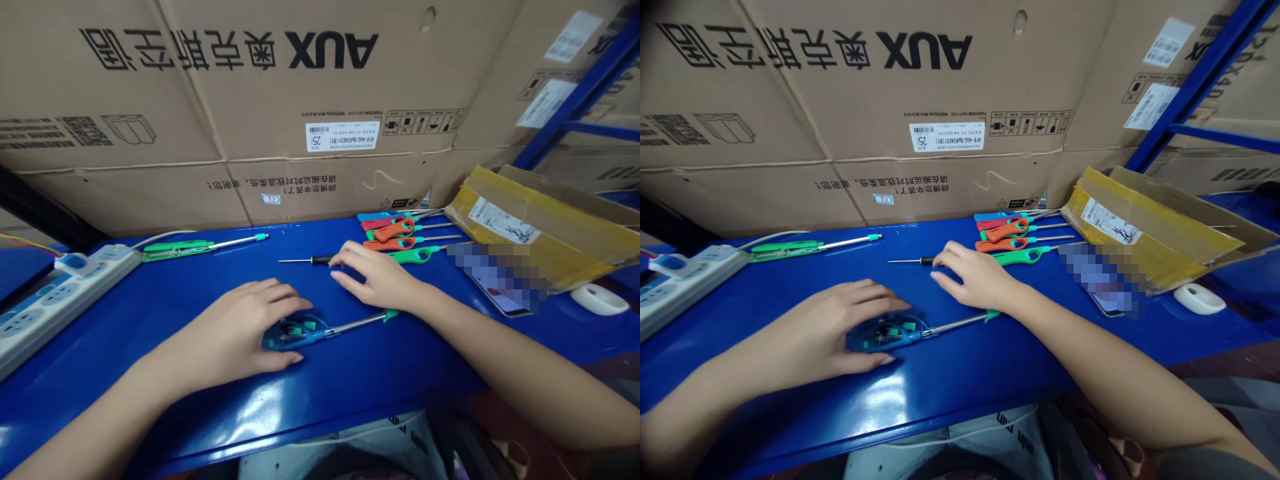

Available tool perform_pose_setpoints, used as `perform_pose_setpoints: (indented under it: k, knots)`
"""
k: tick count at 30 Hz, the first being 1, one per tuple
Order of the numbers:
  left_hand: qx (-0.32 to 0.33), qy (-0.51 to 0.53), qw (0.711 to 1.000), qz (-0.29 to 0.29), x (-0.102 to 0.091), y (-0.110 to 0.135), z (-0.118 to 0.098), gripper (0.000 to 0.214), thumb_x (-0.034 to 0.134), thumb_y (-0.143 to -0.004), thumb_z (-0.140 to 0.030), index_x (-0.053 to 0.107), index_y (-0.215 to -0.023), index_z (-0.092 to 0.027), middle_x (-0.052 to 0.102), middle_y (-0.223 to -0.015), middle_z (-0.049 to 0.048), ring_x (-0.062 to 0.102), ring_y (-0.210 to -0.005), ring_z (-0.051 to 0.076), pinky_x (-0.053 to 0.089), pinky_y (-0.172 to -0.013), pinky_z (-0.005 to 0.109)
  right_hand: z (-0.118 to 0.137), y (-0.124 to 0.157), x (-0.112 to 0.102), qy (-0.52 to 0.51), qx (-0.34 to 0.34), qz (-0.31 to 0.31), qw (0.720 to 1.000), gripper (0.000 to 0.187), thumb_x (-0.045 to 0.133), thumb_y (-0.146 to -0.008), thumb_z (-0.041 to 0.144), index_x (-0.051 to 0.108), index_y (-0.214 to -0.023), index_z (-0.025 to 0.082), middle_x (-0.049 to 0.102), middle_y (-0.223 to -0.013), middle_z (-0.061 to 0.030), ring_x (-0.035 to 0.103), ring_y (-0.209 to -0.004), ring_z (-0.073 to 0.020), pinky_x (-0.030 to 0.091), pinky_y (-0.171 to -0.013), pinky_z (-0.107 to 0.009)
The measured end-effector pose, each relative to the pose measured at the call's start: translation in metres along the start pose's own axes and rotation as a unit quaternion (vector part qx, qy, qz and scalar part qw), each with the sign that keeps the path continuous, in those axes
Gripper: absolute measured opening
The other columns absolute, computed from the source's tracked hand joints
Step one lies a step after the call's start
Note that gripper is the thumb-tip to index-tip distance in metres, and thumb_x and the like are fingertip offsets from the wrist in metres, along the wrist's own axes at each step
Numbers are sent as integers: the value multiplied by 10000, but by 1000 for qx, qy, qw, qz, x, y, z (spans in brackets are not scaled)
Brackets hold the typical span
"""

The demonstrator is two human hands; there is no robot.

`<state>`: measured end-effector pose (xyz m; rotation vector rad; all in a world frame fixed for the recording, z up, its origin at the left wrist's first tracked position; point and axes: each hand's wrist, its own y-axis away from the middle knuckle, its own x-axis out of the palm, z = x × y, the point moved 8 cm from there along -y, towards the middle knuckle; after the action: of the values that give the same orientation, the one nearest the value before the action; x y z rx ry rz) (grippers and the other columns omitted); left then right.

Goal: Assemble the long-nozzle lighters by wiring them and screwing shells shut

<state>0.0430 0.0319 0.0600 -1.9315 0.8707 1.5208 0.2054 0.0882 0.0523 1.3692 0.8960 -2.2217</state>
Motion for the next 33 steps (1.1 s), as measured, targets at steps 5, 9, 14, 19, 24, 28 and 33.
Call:
perform_pose_setpoints:
  k: [5, 9, 14, 19, 24, 28, 33]
  knots:
    - [-114, 4, 991, 71, 0, 26, 46, 668, 826, -627, -328, 630, -1265, -285, 693, -1214, 63, 684, -1036, 300, 544, -819, 352, 19, 13, 12, -38, -76, 180, 980, 434, 643, -883, 612, 646, -1038, 207, 659, -945, -10, 602, -803, -157, 393, -664, -270]
    - [-140, 60, 979, 138, 11, 26, 51, 379, 656, -796, -232, 657, -1166, -313, 735, -1016, -3, 714, -877, 210, 509, -685, 266, 22, 17, 18, -31, -80, 216, 973, 485, 689, -822, 652, 616, -1025, 217, 660, -941, -6, 578, -779, -157, 336, -635, -262]
    - [-93, 59, 988, 105, 15, 5, 29, 329, 692, -833, -286, 667, -1161, -312, 737, -1058, -4, 711, -907, 209, 516, -756, 275, 15, 18, 14, -36, -34, 232, 971, 540, 692, -776, 711, 586, -996, 228, 617, -846, 18, 540, -706, -141, 297, -577, -251]
    - [-14, 32, 998, 58, 20, -7, 18, 305, 652, -922, -379, 687, -1198, -254, 741, -1093, 47, 720, -921, 223, 533, -793, 306, 11, 19, 5, -46, -9, 229, 972, 610, 738, -684, 754, 574, -964, 238, 600, -823, 42, 523, -669, -122, 298, -566, -241]
    - [43, 139, 989, 30, 19, -11, 11, 263, 617, -966, -343, 718, -1182, -230, 757, -1066, 52, 720, -928, 186, 541, -835, 278, 16, 24, 4, -26, -16, 247, 969, 518, 781, -712, 647, 544, -928, 239, 585, -774, 51, 490, -615, -115, 268, -533, -241]
    - [-31, 270, 962, -8, 18, -15, 20, 266, 677, -912, -427, 772, -1056, -225, 767, -920, 36, 700, -774, 167, 540, -699, 256, 26, 25, 3, -30, -43, 243, 969, 492, 787, -739, 591, 577, -1017, 243, 649, -852, 26, 553, -670, -141, 318, -559, -249]
    - [-202, 481, 852, -40, 34, -19, 47, 363, 758, -800, -480, 776, -972, -161, 690, -645, 11, 623, -553, 134, 533, -557, 246, 26, 22, -1, -21, -76, 183, 980, 436, 714, -867, 374, 577, -1257, 237, 700, -1114, -40, 659, -880, -193, 438, -676, -273]
